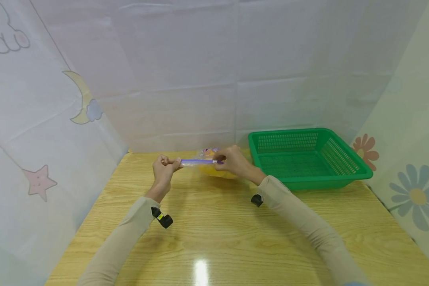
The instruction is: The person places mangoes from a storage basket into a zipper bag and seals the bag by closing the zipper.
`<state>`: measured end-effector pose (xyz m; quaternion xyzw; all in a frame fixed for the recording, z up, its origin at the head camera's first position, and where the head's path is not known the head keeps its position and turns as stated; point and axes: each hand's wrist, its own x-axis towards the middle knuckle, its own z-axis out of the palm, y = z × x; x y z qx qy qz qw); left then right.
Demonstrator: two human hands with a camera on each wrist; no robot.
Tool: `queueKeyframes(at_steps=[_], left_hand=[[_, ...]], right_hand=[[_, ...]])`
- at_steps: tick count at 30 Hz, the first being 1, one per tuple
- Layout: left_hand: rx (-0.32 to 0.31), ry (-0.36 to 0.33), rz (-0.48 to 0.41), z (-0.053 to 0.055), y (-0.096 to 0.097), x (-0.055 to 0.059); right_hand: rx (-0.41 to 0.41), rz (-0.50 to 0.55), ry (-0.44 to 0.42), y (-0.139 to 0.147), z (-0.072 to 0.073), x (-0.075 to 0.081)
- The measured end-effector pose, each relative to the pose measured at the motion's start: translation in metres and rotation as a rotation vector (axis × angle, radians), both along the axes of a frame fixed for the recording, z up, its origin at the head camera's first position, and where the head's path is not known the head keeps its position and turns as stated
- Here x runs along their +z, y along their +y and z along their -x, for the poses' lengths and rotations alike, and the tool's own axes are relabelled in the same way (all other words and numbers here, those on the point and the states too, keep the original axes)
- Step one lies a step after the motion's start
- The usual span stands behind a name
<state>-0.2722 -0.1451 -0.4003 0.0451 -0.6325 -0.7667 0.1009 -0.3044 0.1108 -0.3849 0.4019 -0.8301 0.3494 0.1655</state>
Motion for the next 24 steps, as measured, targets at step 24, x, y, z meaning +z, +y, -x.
queueKeyframes(at_steps=[24], left_hand=[[0.023,-0.007,-0.019,0.001,-0.003,0.001]], right_hand=[[-0.002,0.006,-0.065,0.031,-0.002,0.005]])
